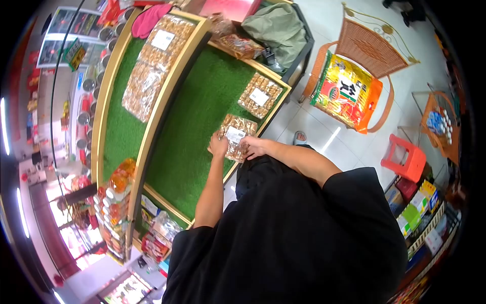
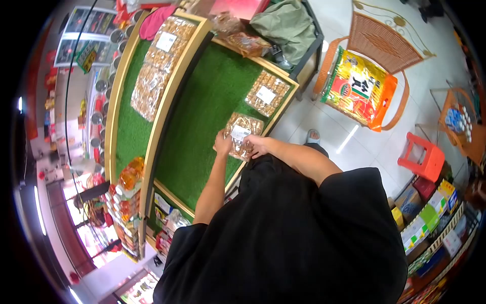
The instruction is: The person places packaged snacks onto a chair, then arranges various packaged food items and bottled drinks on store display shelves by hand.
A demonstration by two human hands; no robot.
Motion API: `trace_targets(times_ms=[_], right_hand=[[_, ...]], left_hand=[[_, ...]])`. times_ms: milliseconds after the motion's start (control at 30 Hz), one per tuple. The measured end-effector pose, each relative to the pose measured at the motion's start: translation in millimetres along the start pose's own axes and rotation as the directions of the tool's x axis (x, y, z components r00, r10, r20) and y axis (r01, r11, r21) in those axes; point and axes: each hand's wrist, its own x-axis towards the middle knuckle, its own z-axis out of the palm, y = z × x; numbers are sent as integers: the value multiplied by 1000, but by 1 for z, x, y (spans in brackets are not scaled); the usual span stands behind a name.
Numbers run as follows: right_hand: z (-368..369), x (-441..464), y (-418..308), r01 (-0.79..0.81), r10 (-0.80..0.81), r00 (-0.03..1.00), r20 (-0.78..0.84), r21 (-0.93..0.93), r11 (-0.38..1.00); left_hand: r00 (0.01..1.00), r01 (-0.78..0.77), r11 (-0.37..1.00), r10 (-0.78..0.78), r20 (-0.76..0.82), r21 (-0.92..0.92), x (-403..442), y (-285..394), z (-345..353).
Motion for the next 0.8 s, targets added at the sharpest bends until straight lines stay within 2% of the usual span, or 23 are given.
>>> trace_targets(times_ms=[33,100,200,233,367,433,467,500,567,600,667,700,767,800], right_hand=[[4,4,-4,-19,19,1000,12,-20,1000],[18,9,-12,-40,40,998,49,-8,999],[27,35,-20,-88,93,994,56,-91,992],[33,38,-25,-111,114,993,31,-101,989],[25,43,-41,-124,126,992,-2,-201,972],[2,62,-38,-160,156,987,-40,-142,977],[2,57,-38,-152,127,971,-203,-112,982],[2,49,-36,-195,162,957,-239,-120,973],[0,39,-37,-121,95,928,-360,-51,991],[-3,35,-45,-149,109,916,-386,-75,986],[-10,27,-52,-136,83,949,-305,-158,978],[-13,24,-55,-178,108,939,-326,-192,965],[-27,25,-67,-71,-64,951,-302,-414,908],[-27,28,-72,-146,-100,893,-439,-493,858]], left_hand=[[1000,25,1000,-25,-16,-6,0,8,-8],[999,-19,993,23,-40,113,4,14,-23],[999,-40,987,37,20,157,24,14,-42],[999,-35,988,32,20,149,33,8,-45],[983,14,997,-27,183,73,72,-1,-32],[976,6,1000,0,219,-25,85,-15,-1],[974,-23,998,36,226,-61,85,-20,13],[969,7,995,19,244,-104,83,-23,27],[954,143,966,-77,288,-214,85,-27,48],[953,164,954,-87,292,-252,87,-28,54],[981,42,959,14,195,-281,82,-34,61],[990,-12,957,53,134,-291,77,-35,63],[999,8,929,11,49,-371,70,-32,67],[995,20,943,12,95,-333,70,-33,71]])
